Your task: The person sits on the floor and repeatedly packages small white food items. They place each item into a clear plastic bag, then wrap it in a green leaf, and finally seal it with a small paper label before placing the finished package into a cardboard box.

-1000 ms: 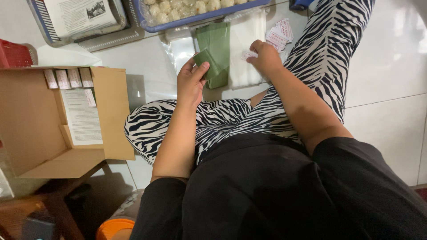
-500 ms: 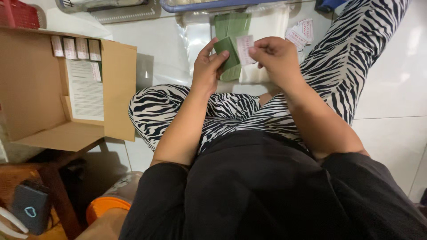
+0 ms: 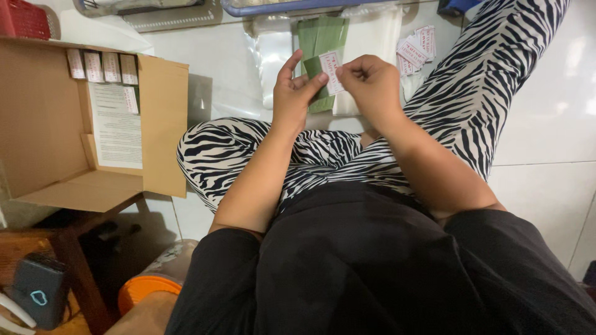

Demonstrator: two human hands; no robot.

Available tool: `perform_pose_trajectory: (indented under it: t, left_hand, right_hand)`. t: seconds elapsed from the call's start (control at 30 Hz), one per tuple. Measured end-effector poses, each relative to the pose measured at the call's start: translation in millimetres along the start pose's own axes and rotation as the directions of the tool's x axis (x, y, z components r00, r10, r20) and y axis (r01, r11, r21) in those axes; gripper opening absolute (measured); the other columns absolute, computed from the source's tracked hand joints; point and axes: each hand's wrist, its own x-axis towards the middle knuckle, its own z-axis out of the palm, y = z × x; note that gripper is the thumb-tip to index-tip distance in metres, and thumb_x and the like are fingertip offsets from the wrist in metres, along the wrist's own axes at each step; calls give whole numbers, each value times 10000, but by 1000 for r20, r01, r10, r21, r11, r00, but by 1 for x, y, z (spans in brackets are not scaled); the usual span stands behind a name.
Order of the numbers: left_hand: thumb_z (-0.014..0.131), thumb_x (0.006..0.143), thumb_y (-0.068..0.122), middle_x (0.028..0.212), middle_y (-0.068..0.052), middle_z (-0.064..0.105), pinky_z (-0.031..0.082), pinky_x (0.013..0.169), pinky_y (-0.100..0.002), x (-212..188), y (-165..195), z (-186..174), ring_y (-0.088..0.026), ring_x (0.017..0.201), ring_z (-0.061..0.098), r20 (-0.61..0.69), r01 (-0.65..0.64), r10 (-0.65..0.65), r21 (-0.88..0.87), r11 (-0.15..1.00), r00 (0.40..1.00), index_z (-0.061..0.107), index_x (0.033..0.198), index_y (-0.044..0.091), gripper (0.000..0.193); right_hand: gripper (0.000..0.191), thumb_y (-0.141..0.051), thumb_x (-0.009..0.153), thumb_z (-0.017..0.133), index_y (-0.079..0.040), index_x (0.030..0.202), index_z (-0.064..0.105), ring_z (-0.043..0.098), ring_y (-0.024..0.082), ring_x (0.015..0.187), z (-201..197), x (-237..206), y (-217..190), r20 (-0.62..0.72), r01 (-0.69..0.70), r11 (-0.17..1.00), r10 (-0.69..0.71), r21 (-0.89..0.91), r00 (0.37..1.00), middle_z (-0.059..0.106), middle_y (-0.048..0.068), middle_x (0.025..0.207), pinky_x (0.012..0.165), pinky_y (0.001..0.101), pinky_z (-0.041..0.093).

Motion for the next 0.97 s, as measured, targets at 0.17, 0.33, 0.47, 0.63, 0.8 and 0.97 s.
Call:
perform_pose_trajectory:
  t: [0.17, 0.33, 0.47, 0.63, 0.8, 0.97]
  left_hand:
    - [756, 904, -13, 1138, -266, 733, 612, 898, -359, -5, 4, -2, -252, 1027, 734, -49, 20, -17, 69, 997, 999, 317, 1544, 14, 776]
    - [748, 904, -31, 1152, -261, 725, 612, 910, -358, -7, 7, 0, -247, 1031, 731, -7, -7, 7, 32, 999, 1000, 311, 1548, 25, 780]
    - [748, 900, -39, 1163, -250, 727, 612, 924, -357, -6, 5, 3, -243, 1036, 734, 34, -23, 22, 38, 999, 999, 307, 1551, 28, 790]
    - [747, 905, -35, 1174, -253, 721, 614, 901, -353, -7, 6, 3, -237, 1026, 730, 32, -21, 20, 47, 999, 999, 299, 1565, 23, 800]
    - [746, 903, -31, 1176, -255, 720, 614, 888, -345, -10, 8, 5, -240, 1021, 737, 46, -22, 21, 41, 999, 999, 287, 1563, 16, 804]
    - [754, 894, -21, 1168, -258, 720, 617, 869, -345, -11, 12, 8, -243, 1017, 735, 20, 9, -10, 55, 998, 1000, 287, 1568, 14, 821]
  right_hand:
    - [164, -97, 987, 775, 44, 1068, 755, 655, 58, 839, 6, -3, -8, 62, 127, 991, -124, -50, 990, 712, 19, 949, 730, 192, 528]
    - [227, -92, 951, 760, 12, 1148, 718, 582, 26, 728, -5, 2, -13, 142, -103, 986, 83, 135, 986, 680, -13, 883, 655, 169, 475]
    - [192, -68, 955, 759, 43, 1108, 726, 596, 23, 761, -9, 3, -15, 142, -86, 990, 70, 111, 987, 698, -1, 909, 672, 170, 483]
    - [194, -74, 956, 760, 46, 1105, 725, 624, 30, 792, -4, 1, -19, 153, -76, 993, 61, 95, 986, 724, 12, 932, 704, 176, 511]
    - [198, -90, 962, 754, 49, 1100, 718, 655, 33, 819, -2, -2, -20, 162, -61, 996, 49, 70, 986, 741, 15, 945, 741, 176, 542]
    - [189, -90, 951, 764, 39, 1084, 727, 612, 36, 773, 4, -7, -19, 98, -46, 999, 45, 10, 994, 722, 28, 900, 690, 177, 509]
